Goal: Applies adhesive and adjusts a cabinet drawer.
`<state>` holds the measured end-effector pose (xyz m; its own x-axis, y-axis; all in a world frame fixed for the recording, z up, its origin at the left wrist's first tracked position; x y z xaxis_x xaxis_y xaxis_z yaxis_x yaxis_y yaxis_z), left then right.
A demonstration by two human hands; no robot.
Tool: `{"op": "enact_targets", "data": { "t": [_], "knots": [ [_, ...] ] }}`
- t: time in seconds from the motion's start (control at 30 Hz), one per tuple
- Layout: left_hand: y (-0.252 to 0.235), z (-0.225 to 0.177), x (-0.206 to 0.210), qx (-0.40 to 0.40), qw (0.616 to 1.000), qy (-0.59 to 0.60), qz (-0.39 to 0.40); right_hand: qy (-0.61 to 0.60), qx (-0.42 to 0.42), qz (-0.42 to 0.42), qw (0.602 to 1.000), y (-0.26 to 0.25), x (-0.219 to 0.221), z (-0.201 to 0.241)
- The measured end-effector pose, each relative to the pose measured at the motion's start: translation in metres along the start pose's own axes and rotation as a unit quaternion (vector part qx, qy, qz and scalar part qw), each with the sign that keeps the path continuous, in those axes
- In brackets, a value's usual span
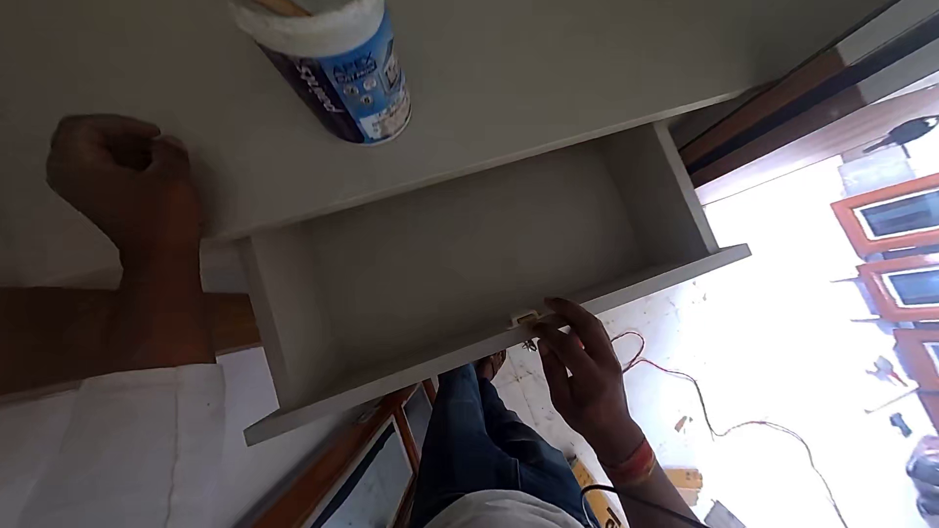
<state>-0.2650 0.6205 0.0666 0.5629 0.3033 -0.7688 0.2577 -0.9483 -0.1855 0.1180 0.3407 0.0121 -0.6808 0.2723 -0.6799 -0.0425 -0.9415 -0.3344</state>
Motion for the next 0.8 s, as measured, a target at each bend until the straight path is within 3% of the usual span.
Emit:
{"op": "enact_targets", "data": {
  "t": [0.53,0.8],
  "knots": [
    [-0.014,0.025,0.01,-0.011,1.0,-0.009,-0.011,0.053,-0.024,0.01,0.998,0.0,0.006,-0.001],
    [-0.016,0.03,0.012,-0.026,0.999,-0.041,-0.004,0.022,-0.016,-0.002,1.0,-0.001,0.003,-0.004]
  ]
}}
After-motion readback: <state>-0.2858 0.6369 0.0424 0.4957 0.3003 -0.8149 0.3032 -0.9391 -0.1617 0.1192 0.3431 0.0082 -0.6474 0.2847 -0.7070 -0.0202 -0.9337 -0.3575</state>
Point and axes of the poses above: each hand's wrist, its own y-axis away from the middle knuckle, its own x-axis out of the palm, z = x × y, the point moved 4 cm from there along -y, towards the middle knuckle, and after that the axes turned 1 degree about -x, right-handed, at the moved point
